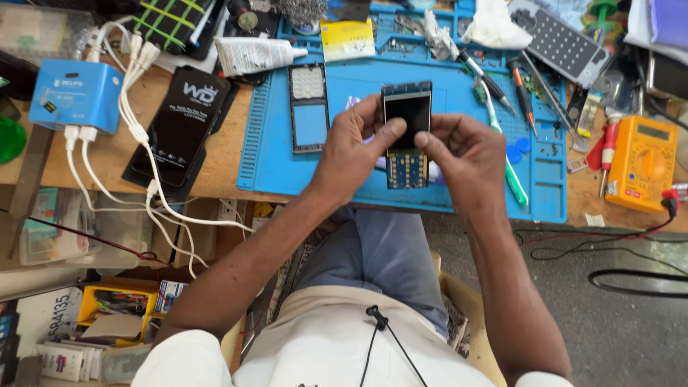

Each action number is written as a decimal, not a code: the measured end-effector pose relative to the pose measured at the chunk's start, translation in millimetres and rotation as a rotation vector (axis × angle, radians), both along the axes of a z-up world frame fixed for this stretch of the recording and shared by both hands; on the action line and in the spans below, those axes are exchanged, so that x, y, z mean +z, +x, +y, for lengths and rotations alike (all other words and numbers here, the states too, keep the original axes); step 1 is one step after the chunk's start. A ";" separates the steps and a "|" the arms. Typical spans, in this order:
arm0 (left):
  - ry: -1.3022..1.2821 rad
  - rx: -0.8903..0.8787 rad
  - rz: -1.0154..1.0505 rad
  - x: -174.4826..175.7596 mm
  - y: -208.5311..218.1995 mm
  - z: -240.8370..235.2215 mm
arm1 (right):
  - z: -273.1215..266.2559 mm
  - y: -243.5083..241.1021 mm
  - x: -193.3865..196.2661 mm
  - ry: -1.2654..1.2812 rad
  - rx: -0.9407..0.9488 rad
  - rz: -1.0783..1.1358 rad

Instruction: The person wraps a smartphone with green rubber bands, then connects a charging cable to a power bank. They then handle a disassembled phone, using tweezers to touch the circuit board and test the screen, which lights up and displays the home screen.

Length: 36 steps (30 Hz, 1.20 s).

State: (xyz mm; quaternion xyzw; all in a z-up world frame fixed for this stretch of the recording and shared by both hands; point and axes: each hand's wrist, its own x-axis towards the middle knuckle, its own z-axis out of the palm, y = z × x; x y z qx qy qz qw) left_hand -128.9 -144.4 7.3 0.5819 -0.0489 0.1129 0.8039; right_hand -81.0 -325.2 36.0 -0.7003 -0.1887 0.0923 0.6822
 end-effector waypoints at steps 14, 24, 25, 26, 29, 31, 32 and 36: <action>-0.402 0.030 -0.154 55.9 63.1 47.8 | -105.9 64.1 41.6 -0.574 -0.304 -0.366; -0.587 -0.290 -0.119 51.3 117.4 3.9 | -123.0 95.4 37.0 -0.978 -0.288 -0.624; -0.588 -0.296 -0.112 49.7 117.1 3.9 | -123.3 100.3 37.4 -0.980 -0.297 -0.605; -0.586 -0.307 -0.112 48.4 119.0 2.4 | -125.8 106.1 39.1 -1.005 -0.310 -0.634; -0.579 -0.318 -0.092 37.8 120.4 -1.0 | -129.1 123.6 34.4 -1.137 -0.330 -0.666; -0.582 -0.324 -0.054 27.5 118.9 -1.4 | -126.0 136.0 22.3 -1.298 -0.320 -0.608; -0.588 -0.327 -0.028 22.8 118.1 -1.1 | -123.9 140.7 15.1 -1.335 -0.316 -0.626; -0.613 -0.337 0.042 9.9 115.9 -6.1 | -121.4 142.6 -1.1 -1.475 -0.289 -0.727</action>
